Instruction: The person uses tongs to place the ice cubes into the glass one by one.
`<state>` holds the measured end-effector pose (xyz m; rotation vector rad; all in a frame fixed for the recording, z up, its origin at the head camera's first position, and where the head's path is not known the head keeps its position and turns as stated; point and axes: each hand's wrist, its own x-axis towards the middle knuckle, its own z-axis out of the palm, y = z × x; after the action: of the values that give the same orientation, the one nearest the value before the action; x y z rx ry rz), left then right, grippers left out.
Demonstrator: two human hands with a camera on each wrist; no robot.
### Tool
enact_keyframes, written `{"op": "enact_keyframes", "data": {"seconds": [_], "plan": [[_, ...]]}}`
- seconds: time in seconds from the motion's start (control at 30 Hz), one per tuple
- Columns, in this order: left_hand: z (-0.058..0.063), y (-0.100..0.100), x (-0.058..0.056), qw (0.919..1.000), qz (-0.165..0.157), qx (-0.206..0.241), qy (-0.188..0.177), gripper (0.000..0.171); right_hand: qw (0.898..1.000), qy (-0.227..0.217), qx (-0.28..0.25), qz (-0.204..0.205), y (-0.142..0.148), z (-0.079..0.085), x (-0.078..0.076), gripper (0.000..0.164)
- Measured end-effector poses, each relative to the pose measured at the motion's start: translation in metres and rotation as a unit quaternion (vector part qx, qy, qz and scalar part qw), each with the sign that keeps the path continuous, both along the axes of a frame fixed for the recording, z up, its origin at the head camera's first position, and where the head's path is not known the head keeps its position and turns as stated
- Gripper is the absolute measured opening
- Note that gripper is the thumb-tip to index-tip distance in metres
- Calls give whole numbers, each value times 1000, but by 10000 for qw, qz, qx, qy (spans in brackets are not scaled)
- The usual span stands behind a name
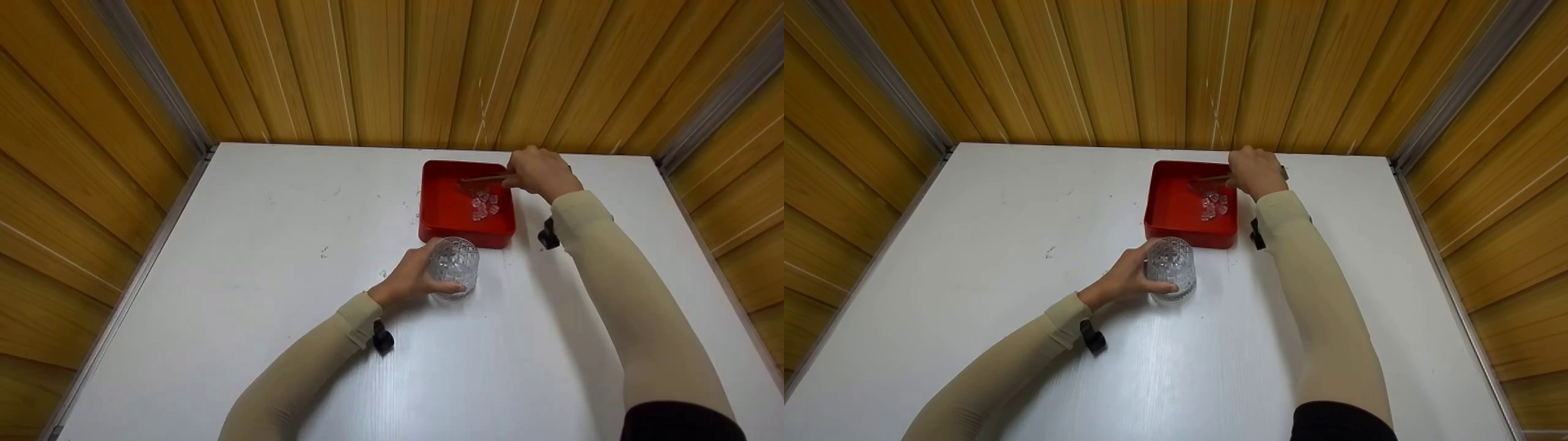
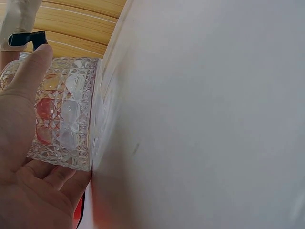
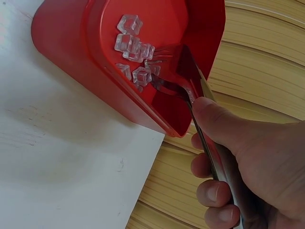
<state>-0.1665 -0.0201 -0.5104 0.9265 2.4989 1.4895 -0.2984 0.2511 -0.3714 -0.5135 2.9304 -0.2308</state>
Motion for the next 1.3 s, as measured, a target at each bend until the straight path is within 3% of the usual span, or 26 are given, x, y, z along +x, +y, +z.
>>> {"op": "enact_keyframes", "data": {"seconds": [0.47, 0.73, 1.3], "plan": [[1, 0, 0, 9999, -2, -60, -83, 85, 9999, 149, -21, 5, 3, -4, 0, 29], [0, -1, 1, 9999, -16, -4, -135, 85, 10000, -6, -94, -11, 4, -4, 0, 29], [0, -3, 1, 9999, 45, -71, -148, 83, 9997, -109, -222, 14, 10, 6, 13, 28]]}}
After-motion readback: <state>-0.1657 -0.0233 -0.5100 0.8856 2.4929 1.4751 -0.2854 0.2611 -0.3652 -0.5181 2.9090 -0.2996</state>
